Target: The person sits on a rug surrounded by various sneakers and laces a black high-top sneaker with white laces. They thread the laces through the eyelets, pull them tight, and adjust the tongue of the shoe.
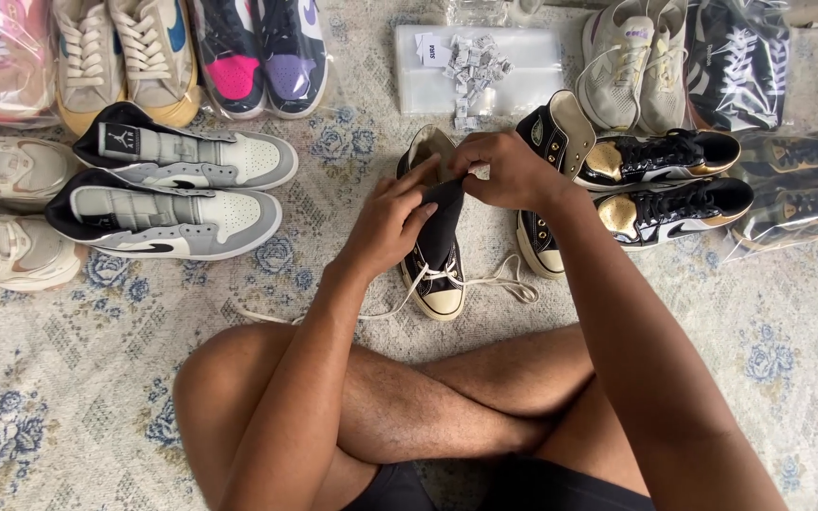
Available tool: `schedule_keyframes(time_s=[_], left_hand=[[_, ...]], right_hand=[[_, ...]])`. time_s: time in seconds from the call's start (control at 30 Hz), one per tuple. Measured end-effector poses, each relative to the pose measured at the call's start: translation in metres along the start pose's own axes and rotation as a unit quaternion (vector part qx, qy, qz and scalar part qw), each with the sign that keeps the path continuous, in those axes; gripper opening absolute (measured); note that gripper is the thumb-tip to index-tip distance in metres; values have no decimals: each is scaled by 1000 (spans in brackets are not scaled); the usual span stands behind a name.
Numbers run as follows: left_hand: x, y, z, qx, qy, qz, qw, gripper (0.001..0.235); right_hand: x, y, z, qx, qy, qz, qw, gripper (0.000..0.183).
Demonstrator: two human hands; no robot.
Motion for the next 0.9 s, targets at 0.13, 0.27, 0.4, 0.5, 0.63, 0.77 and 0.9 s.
schedule_keyframes(time_s=[0.13,0.27,0.4,0.5,0.63,0.77,0.9], left_hand=[[8,-54,16,155,-41,-15,987,23],[9,-72,19,183,-71,-48,979,22],[9,-69,10,110,-52,-69,990,17],[8,-43,-3,15,-28,-94,995,18],[7,-29,-19,-51,-52,-162,984,15],[6,-45,-9,-47,-26,-134,990,15],[10,-46,1,-36,-4,-80,996,18]], right_hand=[[-6,10,9,-34,60,-60,996,16],[-9,21,15,-126,83,-53,987,16],[-7,16,14,-151,92,-28,984,21],[-9,36,29,-26,64,11,998,35],[-20,51,53,-20,111,12,994,54],[-40,53,84,-49,142,102,983,57],[-65,35,104,-7,134,130,982,74]])
Point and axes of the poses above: each hand's wrist, its own x-axis towards the middle knuckle, its own z-axis out of the palm, y = z × x, the point moved 1 cm from there along x, towards the middle knuckle, and after that the axes turned 5 degrees about -x, right-handed, at the moved point
